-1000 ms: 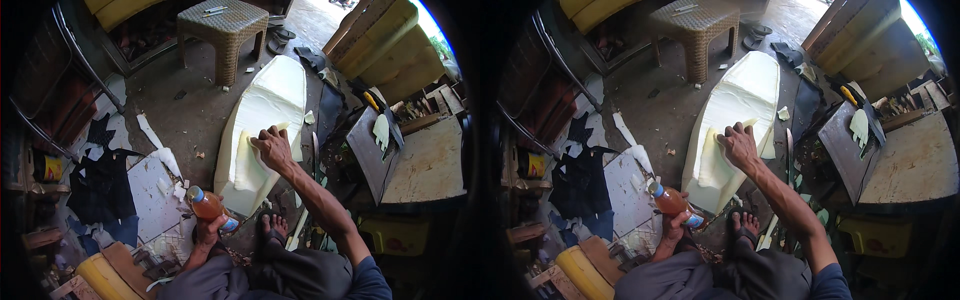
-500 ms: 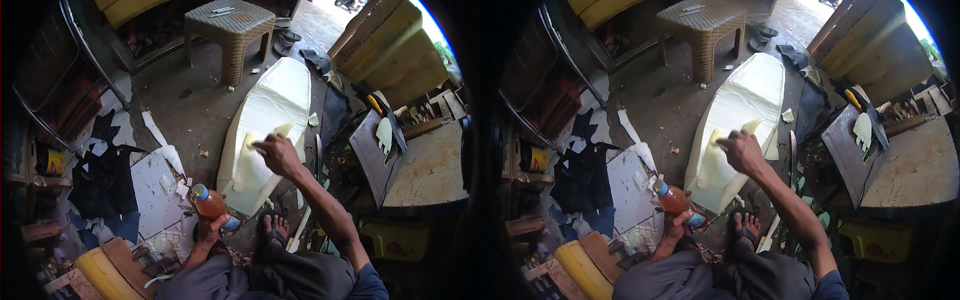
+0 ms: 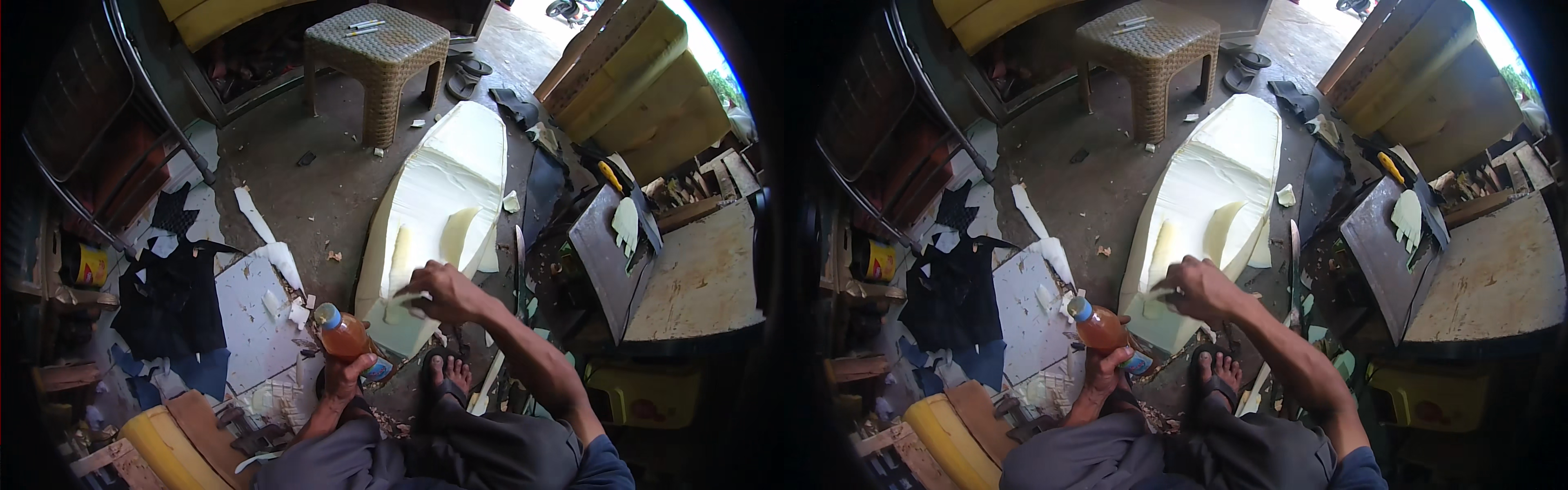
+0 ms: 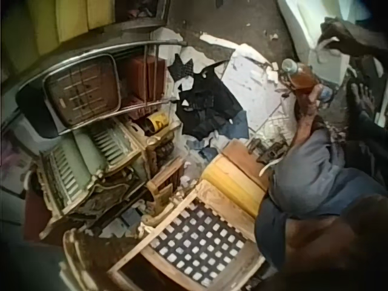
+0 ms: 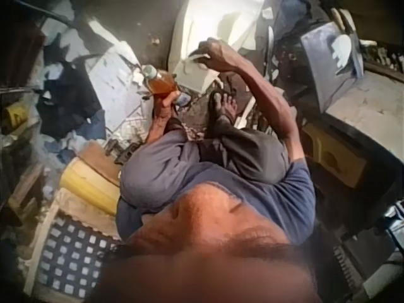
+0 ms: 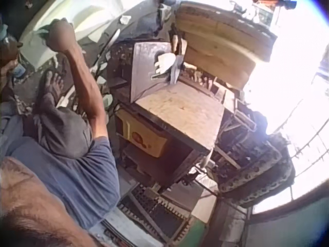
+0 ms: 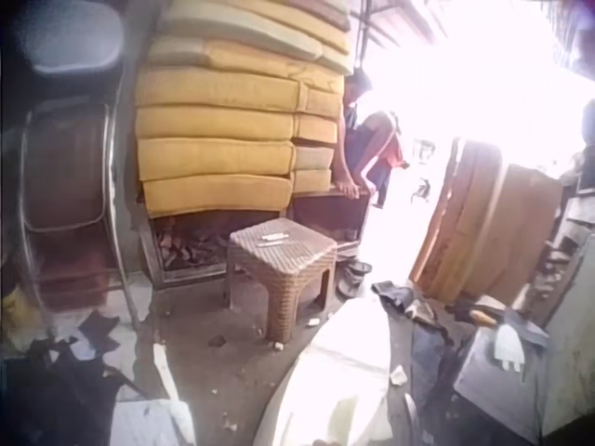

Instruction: The person sits on the floor and uses a large knife to carve and shape a large white foam block. They repeatedly slice off layers of foam, rotate the block to access different sides, and occasionally pause to wipe the surface with a bottle of liquid.

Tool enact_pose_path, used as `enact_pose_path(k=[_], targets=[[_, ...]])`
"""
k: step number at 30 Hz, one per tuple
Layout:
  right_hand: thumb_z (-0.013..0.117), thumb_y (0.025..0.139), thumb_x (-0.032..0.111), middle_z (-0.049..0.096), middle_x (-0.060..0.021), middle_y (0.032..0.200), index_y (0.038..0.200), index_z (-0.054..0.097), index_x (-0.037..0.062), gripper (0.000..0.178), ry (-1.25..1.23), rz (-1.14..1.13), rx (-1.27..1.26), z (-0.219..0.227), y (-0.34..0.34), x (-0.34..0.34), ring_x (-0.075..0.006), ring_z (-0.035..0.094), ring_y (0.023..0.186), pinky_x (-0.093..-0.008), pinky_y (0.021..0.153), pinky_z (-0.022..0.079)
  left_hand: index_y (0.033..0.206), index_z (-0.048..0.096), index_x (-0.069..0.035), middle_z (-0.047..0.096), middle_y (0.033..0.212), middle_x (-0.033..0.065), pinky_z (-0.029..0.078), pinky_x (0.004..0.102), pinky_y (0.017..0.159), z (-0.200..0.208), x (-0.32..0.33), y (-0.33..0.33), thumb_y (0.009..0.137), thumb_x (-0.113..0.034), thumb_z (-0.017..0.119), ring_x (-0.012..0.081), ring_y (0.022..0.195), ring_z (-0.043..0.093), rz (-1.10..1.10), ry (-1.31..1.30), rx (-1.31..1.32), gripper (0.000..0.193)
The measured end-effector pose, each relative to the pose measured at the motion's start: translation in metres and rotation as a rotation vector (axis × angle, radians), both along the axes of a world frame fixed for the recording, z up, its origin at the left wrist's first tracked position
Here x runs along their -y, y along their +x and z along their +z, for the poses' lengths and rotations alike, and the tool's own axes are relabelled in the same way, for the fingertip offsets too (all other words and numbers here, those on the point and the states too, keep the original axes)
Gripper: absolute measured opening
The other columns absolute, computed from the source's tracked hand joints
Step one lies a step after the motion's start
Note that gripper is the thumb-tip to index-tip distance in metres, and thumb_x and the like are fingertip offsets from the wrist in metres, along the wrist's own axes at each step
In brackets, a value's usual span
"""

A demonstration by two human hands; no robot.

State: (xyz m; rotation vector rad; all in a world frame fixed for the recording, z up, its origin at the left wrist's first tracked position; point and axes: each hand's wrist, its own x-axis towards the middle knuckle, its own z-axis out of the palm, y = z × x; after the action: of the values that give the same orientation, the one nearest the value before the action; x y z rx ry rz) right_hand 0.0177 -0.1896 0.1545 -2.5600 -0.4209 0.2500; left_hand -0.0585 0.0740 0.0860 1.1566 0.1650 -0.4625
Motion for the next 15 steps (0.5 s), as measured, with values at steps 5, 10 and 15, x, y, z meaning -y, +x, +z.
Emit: enact_pose_path(k=[5, 10, 15], targets=[[0.059, 0.087, 0.009, 0.064, -0.0089, 0.096, 0.112, 0.076, 0.0169, 0.031, -0.221, -0.259, 0.349, -0.027, 0.055, 0.026, -0.028, 0.057, 0.097, -0.0412, 0.083, 0.043, 0.136, 0.05, -0.004, 0.06, 0.122, 0.0091, 0.049, 0.0335, 0.094, 0.003, 0.004, -0.004, 0.071, -0.009, 0.074, 0.0177, 0.103, 0.06, -0.022, 0.004, -0.001, 0.069], [0.055, 0.089, 0.012, 0.064, -0.0085, 0.101, 0.108, 0.072, 0.0106, 0.026, -0.473, -0.112, 0.331, -0.051, 0.057, 0.031, -0.0243, 0.055, 0.103, -0.042, 0.088, 0.04, 0.137, 0.049, -0.004, 0.06, 0.125, 0.0101, 0.048, 0.0353, 0.096, 0.007, 0.002, 0.0, 0.071, -0.013, 0.076, 0.0184, 0.106, 0.059, -0.04, -0.005, -0.002, 0.071], [0.056, 0.087, 0.015, 0.067, -0.0098, 0.104, 0.112, 0.073, 0.013, 0.031, -0.499, -0.209, 0.072, -0.04, 0.056, 0.018, -0.0265, 0.053, 0.11, -0.0461, 0.09, 0.038, 0.137, 0.048, -0.004, 0.059, 0.131, 0.0122, 0.044, 0.0366, 0.103, 0.006, 0.0, -0.007, 0.072, -0.016, 0.076, 0.0209, 0.115, 0.057, -0.071, 0.078, 0.033, 0.072]])
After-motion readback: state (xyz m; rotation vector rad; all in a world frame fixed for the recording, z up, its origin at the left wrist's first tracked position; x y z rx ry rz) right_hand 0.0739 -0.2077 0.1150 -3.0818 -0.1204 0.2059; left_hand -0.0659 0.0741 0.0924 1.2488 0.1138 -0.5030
